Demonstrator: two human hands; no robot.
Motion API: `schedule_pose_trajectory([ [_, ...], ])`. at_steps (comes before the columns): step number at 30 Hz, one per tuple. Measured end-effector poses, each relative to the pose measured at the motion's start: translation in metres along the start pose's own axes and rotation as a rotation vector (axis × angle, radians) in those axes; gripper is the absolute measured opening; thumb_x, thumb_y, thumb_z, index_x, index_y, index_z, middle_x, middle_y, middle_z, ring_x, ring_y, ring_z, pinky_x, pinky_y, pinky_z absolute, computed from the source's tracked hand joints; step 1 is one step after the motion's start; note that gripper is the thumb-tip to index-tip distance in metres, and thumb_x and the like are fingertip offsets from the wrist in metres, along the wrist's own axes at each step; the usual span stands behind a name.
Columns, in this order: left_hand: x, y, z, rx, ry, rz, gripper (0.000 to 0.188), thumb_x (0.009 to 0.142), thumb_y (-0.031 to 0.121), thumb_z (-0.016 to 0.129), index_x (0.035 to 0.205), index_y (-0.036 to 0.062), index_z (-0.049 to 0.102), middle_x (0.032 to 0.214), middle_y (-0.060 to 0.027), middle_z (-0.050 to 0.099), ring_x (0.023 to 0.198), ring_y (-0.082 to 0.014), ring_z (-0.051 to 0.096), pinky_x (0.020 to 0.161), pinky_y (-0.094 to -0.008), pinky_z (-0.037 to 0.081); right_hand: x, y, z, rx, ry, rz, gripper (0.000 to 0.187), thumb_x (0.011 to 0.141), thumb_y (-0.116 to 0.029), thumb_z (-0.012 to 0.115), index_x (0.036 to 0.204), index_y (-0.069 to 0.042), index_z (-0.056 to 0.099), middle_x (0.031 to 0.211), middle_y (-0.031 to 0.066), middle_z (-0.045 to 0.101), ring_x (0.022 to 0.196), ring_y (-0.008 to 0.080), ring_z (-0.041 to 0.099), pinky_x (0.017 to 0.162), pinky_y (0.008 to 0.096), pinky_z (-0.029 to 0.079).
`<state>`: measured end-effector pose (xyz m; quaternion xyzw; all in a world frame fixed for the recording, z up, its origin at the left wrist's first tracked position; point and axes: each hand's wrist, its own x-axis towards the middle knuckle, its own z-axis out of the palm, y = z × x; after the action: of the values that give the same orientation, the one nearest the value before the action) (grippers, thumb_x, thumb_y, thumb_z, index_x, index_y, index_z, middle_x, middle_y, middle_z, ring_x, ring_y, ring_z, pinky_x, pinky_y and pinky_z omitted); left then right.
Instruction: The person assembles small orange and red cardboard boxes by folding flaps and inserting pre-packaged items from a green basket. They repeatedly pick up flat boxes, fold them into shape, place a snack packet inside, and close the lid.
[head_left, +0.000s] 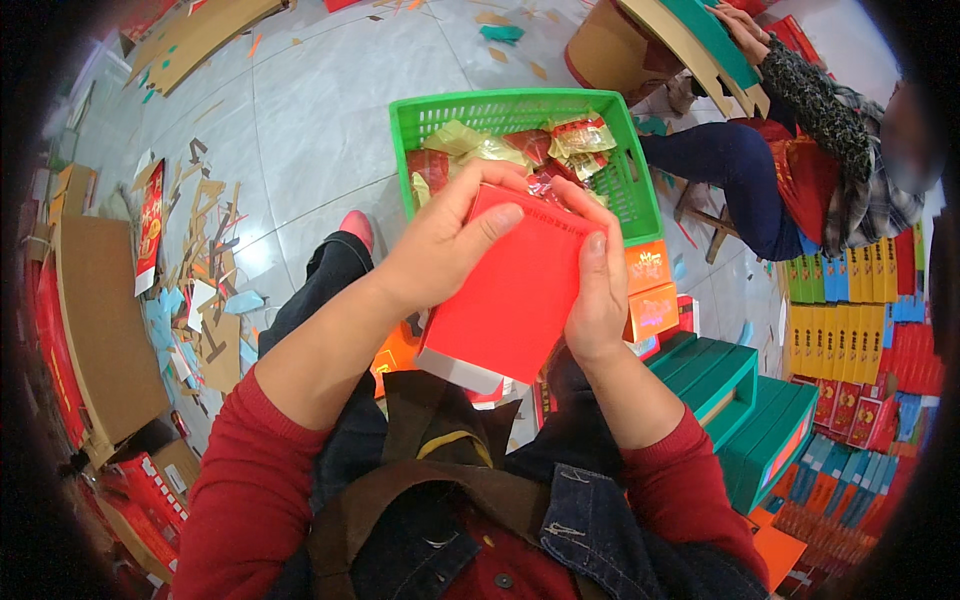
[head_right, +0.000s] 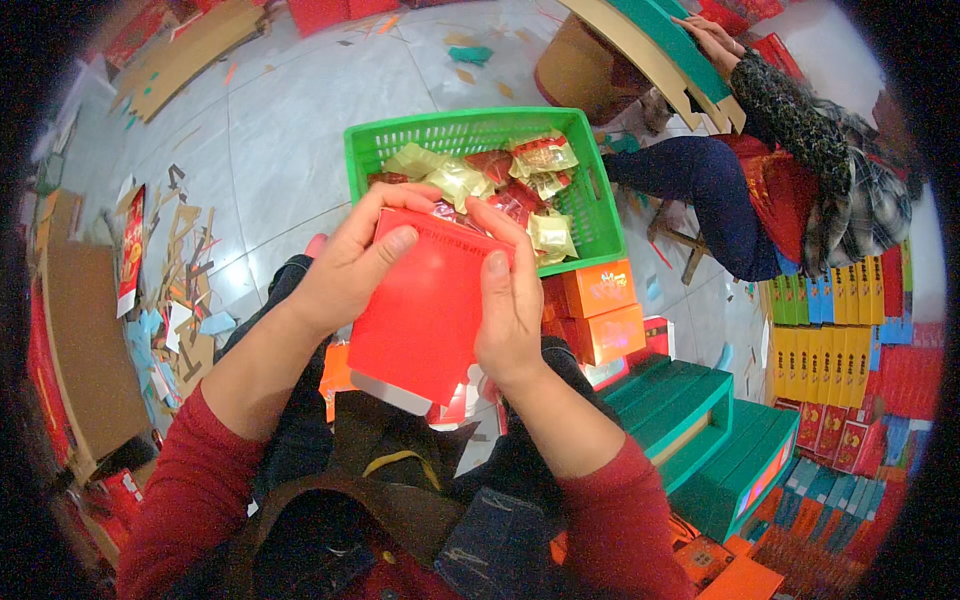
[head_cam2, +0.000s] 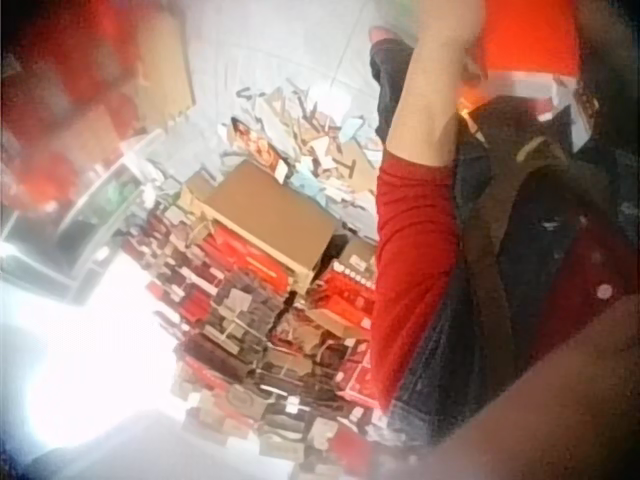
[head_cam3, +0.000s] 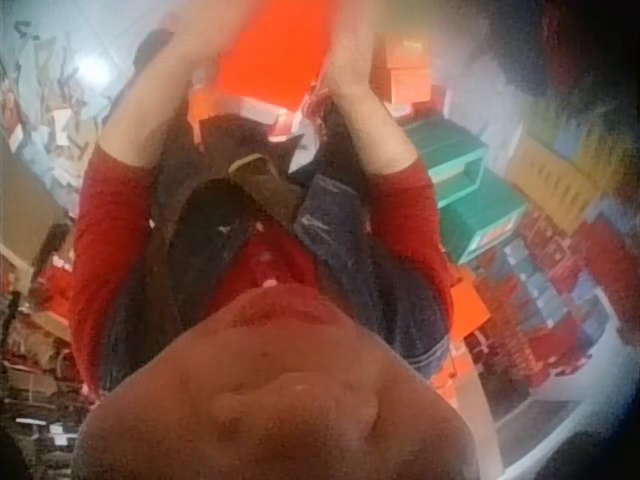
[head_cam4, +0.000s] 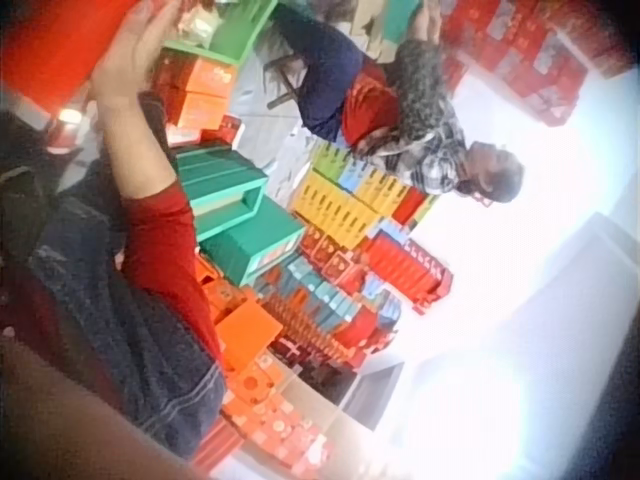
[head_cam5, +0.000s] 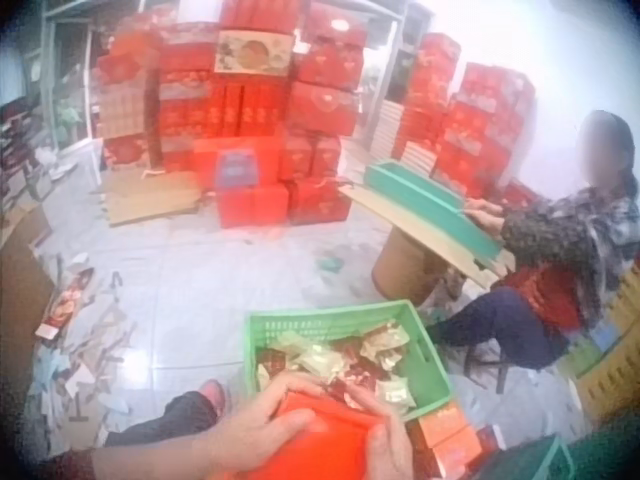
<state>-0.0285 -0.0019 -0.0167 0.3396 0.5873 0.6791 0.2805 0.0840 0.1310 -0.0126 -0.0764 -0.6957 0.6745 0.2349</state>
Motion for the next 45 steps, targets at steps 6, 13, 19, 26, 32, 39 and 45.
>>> schedule_pose_trajectory([
  [6,-0.005,0.001,0.0,0.054,-0.045,0.137,0.038,0.092,0.019,0.054,0.125,0.0034,0.044,0.141,-0.0116,0.035,0.128,-0.0217,0.035,0.105,-0.035,0.029,0.0,0.002,0.0,-0.175,-0.04,-0.17,0.039,0.099,-0.027,0.034,0.123,0.002,0.042,0.134,0.0177,0.041,0.124,0.0241,0.039,0.106,0.0376,0.029],
  [13,-0.007,0.011,0.009,-0.178,0.039,0.145,0.055,0.09,0.024,0.058,0.136,0.0023,0.037,0.147,-0.015,0.027,0.135,-0.0247,0.029,0.109,-0.0374,0.023,0.002,0.005,-0.004,-0.082,-0.002,-0.18,0.033,0.097,-0.024,0.037,0.12,0.0,0.043,0.132,0.0197,0.041,0.119,0.024,0.043,0.102,0.0385,0.034],
  [19,-0.007,0.007,-0.002,0.113,0.001,0.306,0.053,0.09,0.027,0.058,0.135,0.003,0.041,0.147,-0.0167,0.028,0.135,-0.0262,0.029,0.109,-0.0384,0.024,0.001,0.005,-0.001,-0.188,-0.014,-0.332,0.027,0.095,-0.021,0.039,0.113,-0.001,0.044,0.125,0.0205,0.045,0.116,0.0258,0.046,0.101,0.0392,0.036],
  [26,-0.012,0.004,-0.001,0.114,0.066,0.313,0.036,0.092,0.023,0.056,0.122,0.0029,0.053,0.135,-0.0147,0.043,0.125,-0.0224,0.041,0.104,-0.0361,0.031,0.002,0.002,0.002,-0.102,-0.047,-0.253,0.026,0.094,-0.02,0.043,0.11,0.0,0.047,0.122,0.0193,0.048,0.115,0.0271,0.046,0.101,0.0401,0.032],
  [32,0.004,0.001,-0.016,-0.282,0.378,-0.023,0.019,0.093,0.018,0.053,0.102,0.0039,0.062,0.102,-0.0054,0.062,0.094,-0.0131,0.056,0.085,-0.028,0.045,0.018,0.007,0.018,0.168,0.051,0.169,0.047,0.09,-0.02,0.057,0.128,0.001,0.037,0.126,0.0132,0.047,0.117,0.0188,0.045,0.1,0.0337,0.036],
  [39,0.011,-0.006,-0.051,-0.308,0.739,-0.085,0.018,0.094,0.019,0.052,0.097,0.0037,0.06,0.093,-0.0038,0.062,0.084,-0.0116,0.058,0.075,-0.0269,0.049,0.052,0.007,0.006,-0.003,-0.155,0.525,0.054,0.094,-0.041,0.044,0.132,-0.003,0.041,0.121,0.0085,0.054,0.106,0.0191,0.053,0.086,0.0351,0.045],
  [45,0.022,-0.025,-0.133,-0.568,1.026,0.041,0.02,0.096,0.017,0.045,0.108,0.0007,0.047,0.103,-0.0118,0.059,0.091,-0.0208,0.06,0.079,-0.0358,0.052,0.076,0.174,-0.112,-0.536,-0.051,0.727,0.025,0.085,-0.029,0.066,0.09,-0.005,0.062,0.078,0.0011,0.06,0.07,0.0111,0.059,0.06,0.0233,0.045],
])
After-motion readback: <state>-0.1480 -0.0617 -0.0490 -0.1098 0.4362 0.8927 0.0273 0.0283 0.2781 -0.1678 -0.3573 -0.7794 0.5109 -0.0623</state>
